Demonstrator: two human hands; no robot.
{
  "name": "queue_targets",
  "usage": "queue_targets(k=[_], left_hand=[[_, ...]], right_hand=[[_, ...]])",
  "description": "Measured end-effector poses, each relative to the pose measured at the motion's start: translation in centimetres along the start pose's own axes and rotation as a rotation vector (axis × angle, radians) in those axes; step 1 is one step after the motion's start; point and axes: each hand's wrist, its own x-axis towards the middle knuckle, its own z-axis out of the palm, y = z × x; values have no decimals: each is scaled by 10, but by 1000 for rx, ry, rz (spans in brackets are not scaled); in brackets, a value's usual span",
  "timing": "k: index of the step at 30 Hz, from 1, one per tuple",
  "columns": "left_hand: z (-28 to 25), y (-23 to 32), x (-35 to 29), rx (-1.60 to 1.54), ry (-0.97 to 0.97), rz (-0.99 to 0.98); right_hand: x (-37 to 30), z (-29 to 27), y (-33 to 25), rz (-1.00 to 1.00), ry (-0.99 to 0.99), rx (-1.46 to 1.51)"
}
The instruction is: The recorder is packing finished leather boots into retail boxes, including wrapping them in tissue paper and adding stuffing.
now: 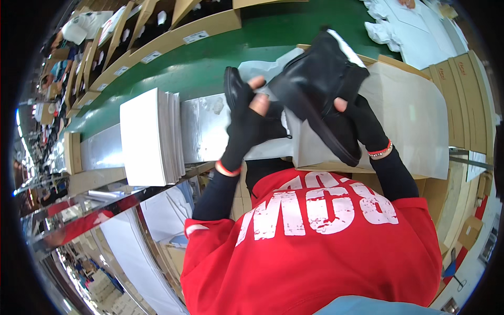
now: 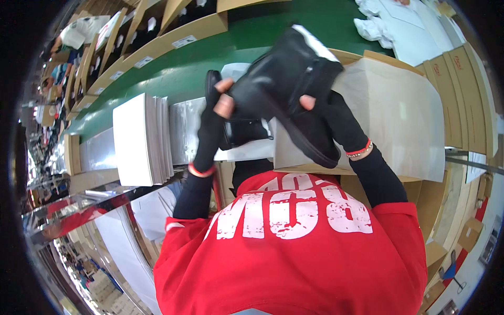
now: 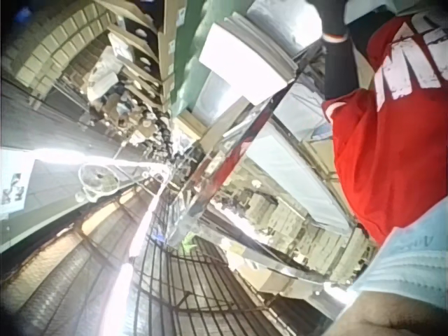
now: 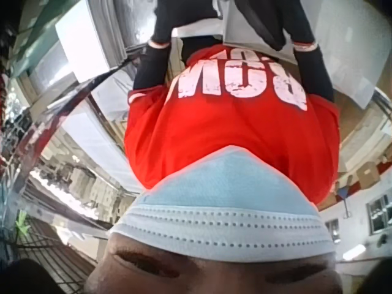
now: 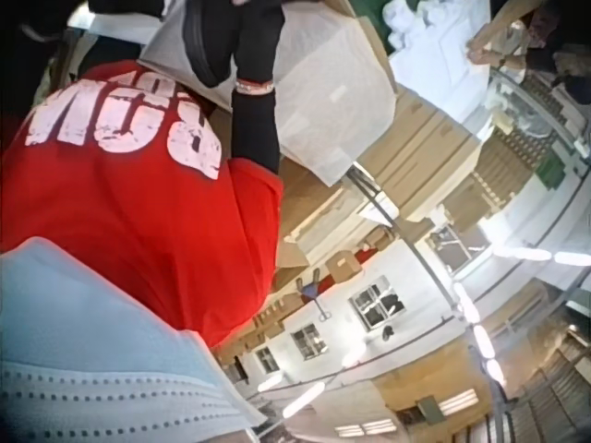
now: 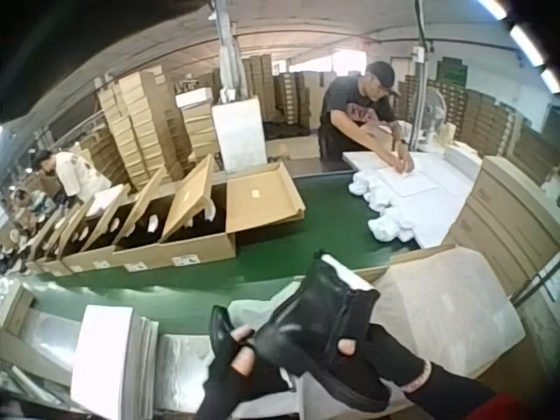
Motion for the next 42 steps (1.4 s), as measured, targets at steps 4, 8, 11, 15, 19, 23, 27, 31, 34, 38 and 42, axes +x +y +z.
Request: queue_targets(k=[4,8,11,15,19,23,27,31,34,38,42], left_hand=[[69,-50,-46,369,-131,129],[72,-64,-40,475,-76,215],[24,-63,-22,712,-14,159],[-13,-71,-54,1012,-163,60],[-21,-91,-65,996,-219,-8],[-73,-112,-59,990,-183,160],[-125,-66,-53,1430,-76,235],[-56,-32,-40,656,-112,162],[26,-34,-35,334,-405,-223],[77,-69,-32,89,-479,18],[76,-76,-30,114,-544,-70]], right_hand=[[6,-36,36,137,189,262],[42,-75,93,186,347,132],[55,-97,127,207,393,142],[47,-69,91,243,202,509],[60,-62,95,241,233,517],[85,-86,138,245,340,474],[78,-94,136,261,317,518],[69,-71,115,256,231,541],[81,-61,121,238,175,575],[106,-56,141,223,98,766],[113,-58,150,139,121,596]])
